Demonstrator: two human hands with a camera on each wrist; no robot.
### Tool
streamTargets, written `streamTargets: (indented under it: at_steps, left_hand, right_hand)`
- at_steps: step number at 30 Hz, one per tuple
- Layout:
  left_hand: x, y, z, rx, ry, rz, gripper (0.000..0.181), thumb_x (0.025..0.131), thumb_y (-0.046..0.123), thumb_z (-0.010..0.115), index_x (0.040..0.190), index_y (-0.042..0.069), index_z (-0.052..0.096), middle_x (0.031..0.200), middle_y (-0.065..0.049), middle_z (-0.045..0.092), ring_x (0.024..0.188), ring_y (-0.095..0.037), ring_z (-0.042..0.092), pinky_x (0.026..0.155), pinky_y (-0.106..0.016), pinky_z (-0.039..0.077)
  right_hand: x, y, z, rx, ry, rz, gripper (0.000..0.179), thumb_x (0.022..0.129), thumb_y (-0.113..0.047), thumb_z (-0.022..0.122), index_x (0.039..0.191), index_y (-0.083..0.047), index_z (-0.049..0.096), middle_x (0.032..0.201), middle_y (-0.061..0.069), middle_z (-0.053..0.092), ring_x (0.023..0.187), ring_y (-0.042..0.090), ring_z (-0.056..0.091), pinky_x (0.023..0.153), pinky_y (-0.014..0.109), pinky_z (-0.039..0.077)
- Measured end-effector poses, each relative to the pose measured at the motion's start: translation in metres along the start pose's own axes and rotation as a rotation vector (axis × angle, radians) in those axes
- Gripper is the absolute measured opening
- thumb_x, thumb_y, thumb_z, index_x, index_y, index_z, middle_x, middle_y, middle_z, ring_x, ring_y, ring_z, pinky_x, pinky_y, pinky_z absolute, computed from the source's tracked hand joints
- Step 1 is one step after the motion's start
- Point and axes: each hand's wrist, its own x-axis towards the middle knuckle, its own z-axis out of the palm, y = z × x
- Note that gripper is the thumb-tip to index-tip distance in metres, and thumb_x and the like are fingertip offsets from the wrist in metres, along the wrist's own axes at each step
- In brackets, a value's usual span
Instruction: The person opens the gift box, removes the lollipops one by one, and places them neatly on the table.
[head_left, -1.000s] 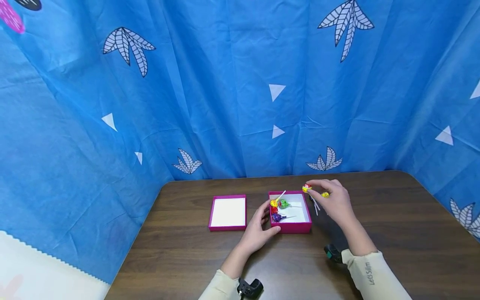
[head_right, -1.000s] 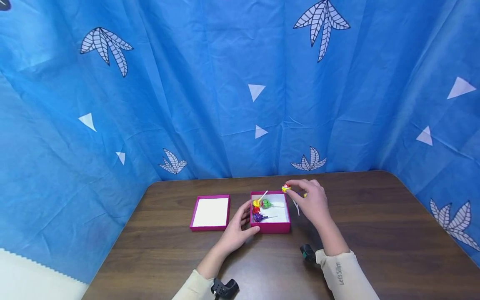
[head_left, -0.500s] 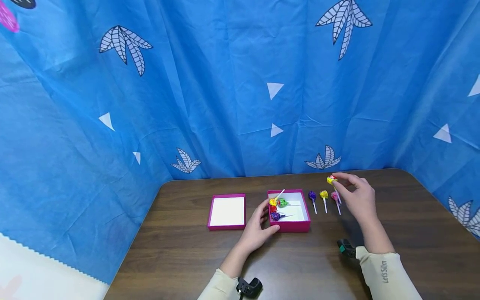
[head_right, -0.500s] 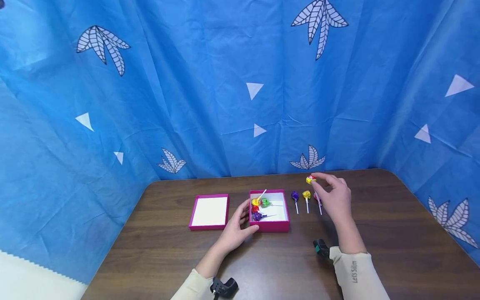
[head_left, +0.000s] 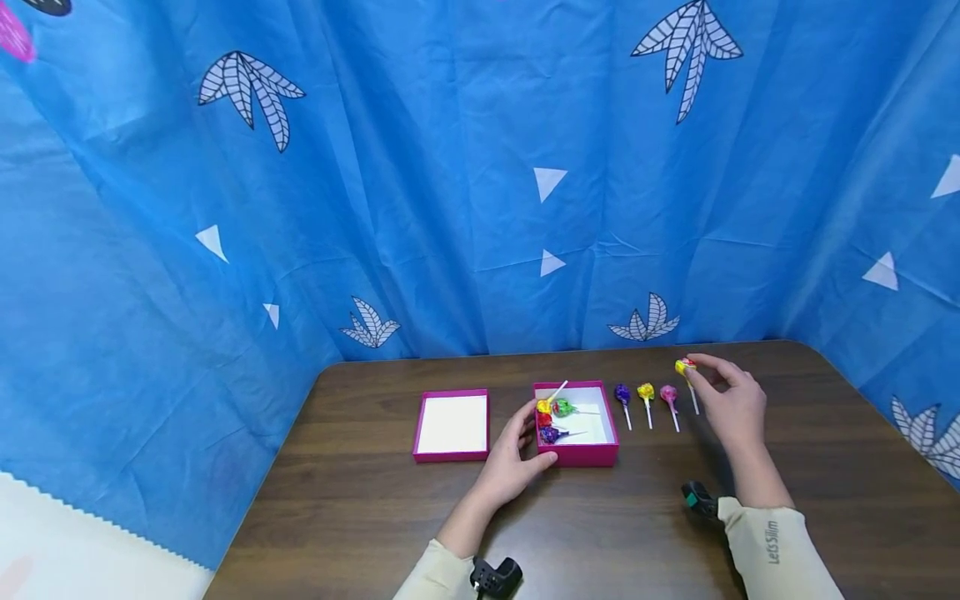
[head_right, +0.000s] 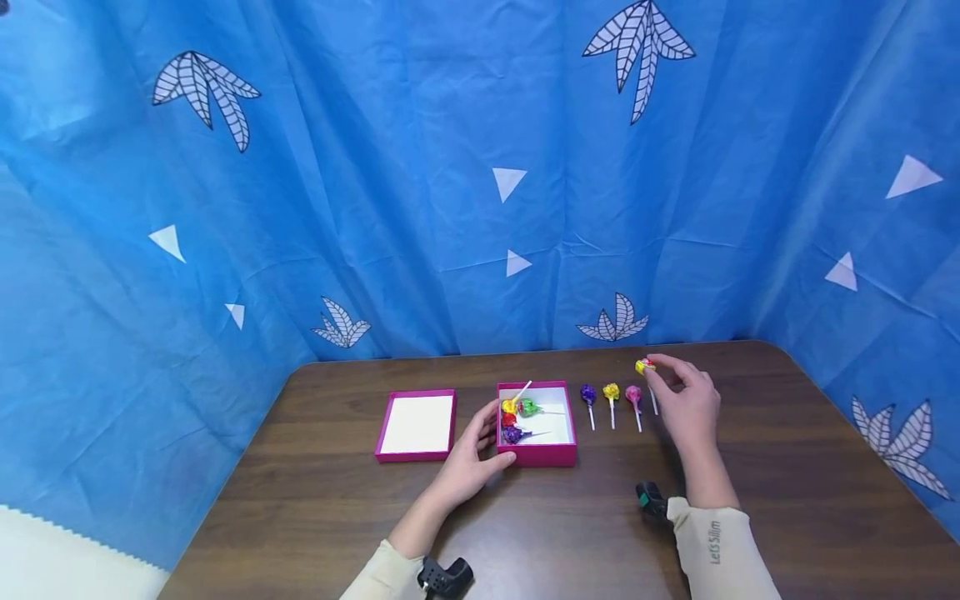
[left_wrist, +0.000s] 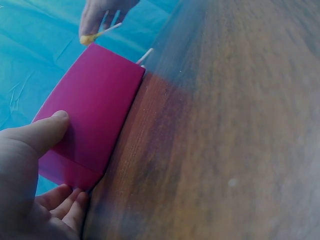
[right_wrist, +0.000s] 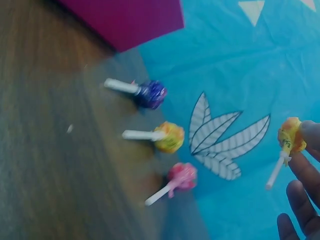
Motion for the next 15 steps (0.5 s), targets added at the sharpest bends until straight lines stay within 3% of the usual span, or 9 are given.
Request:
streamTargets:
  at_steps: [7, 15]
  left_hand:
    - [0.000, 0.000, 0.000, -0.003, -0.004, -0.014, 0.081, 0.092, 0.030, 0.073, 0.158, 0.028, 0.026, 0.159, -0.001, 0.037, 0.142, -0.025, 0.044, 0.116, -0.048, 0.042]
    - [0.001, 0.000, 0.000, -0.012, -0.002, -0.005, 0.080, 0.092, 0.031, 0.073, 0.157, 0.029, 0.027, 0.159, -0.002, 0.037, 0.142, -0.025, 0.044, 0.116, -0.048, 0.042]
  right_hand:
    - [0.004, 0.025, 0.000, 0.070, -0.045, 0.176, 0.047, 0.095, -0.048, 0.063, 0.130, -0.018, 0.067, 0.116, -0.001, 0.064, 0.091, 0.009, 0.046, 0.067, 0.014, 0.043]
    - [0.007, 0.044, 0.005, 0.121, -0.067, 0.244, 0.049, 0.095, -0.049, 0.063, 0.132, -0.017, 0.066, 0.114, -0.009, 0.061, 0.094, 0.007, 0.046, 0.072, 0.014, 0.043]
